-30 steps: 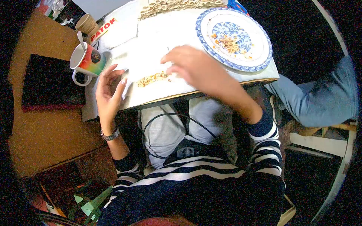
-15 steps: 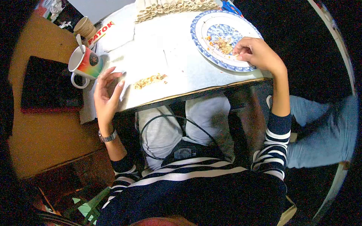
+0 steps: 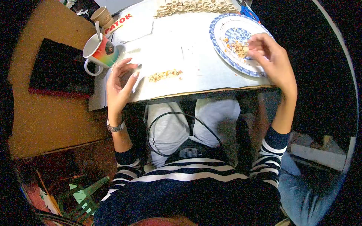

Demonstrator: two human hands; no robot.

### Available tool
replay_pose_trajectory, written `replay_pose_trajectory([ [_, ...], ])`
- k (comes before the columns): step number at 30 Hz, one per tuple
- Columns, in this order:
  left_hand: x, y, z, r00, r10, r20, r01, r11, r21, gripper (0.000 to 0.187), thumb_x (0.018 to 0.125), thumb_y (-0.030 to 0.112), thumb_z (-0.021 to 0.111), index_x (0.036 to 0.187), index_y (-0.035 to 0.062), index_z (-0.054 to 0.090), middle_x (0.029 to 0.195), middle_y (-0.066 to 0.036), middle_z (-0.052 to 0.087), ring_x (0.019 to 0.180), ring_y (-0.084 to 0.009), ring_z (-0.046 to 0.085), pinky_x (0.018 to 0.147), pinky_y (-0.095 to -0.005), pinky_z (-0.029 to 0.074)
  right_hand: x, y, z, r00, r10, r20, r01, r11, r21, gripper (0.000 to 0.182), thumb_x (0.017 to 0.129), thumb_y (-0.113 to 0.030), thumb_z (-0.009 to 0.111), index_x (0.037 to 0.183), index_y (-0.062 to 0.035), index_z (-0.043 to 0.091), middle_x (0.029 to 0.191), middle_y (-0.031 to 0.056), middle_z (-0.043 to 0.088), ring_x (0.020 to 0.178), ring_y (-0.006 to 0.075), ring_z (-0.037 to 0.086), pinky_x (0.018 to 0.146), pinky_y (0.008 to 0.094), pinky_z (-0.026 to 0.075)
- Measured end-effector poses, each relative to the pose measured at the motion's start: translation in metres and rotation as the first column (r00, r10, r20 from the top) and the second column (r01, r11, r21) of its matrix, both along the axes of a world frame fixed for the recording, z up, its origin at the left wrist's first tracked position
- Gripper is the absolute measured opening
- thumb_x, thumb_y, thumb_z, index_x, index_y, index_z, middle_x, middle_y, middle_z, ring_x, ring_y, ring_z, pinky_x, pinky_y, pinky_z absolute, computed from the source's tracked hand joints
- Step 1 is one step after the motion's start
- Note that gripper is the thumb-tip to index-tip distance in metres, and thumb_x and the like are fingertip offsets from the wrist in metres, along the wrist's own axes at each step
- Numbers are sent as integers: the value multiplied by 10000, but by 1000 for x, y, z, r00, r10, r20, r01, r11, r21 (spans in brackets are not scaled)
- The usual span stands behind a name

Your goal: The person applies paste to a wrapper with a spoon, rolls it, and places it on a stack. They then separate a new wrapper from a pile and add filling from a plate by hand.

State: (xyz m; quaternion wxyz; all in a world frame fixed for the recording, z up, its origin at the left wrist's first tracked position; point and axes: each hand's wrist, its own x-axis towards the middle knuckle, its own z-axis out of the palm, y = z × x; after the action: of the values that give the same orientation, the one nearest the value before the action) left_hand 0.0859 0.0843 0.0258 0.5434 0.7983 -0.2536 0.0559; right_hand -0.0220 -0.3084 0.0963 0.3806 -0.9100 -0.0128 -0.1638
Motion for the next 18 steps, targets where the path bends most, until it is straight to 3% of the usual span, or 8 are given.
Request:
replay_pose_trajectory([
  [4,1,-2,-3,999,29,29,-28,999,-40,435,859,87,716,1265,20,577,1064,-72,699,1039,-160,614,1005,-337,428,17,62,3,957,284,58,-287,957,41,224,901,-40,653,1106,-2,573,976,73,671,927,155,668,816,288,552],
  [6,2,-1,-5,999,32,30,-31,999,-39,436,859,87,717,1266,22,577,1063,-66,700,1031,-156,613,998,-333,429,34,88,-5,909,411,72,-415,908,52,210,884,-31,655,1075,-5,570,941,94,665,887,187,676,799,299,549],
  [9,2,-1,-5,999,42,15,-41,998,-38,438,859,88,717,1268,25,576,1058,-60,703,1020,-151,611,993,-330,430,53,111,-20,882,469,40,-469,883,-16,216,881,-20,660,1078,9,576,988,118,664,865,179,680,807,287,543],
  [13,-2,-1,2,1000,25,-8,-25,999,22,438,883,21,678,1298,-7,542,1112,-87,653,1085,-161,592,1010,-317,428,47,106,-20,905,417,84,-415,909,-37,177,892,-27,647,1057,14,596,972,114,663,860,173,678,786,289,539],
  [18,-2,0,2,1000,14,-2,-14,1000,5,407,892,10,665,1281,-17,552,1104,-91,658,1073,-161,600,1004,-312,437,13,51,-9,979,-105,173,110,994,-19,140,885,-35,653,1012,17,681,982,119,700,855,180,679,790,292,535],
])
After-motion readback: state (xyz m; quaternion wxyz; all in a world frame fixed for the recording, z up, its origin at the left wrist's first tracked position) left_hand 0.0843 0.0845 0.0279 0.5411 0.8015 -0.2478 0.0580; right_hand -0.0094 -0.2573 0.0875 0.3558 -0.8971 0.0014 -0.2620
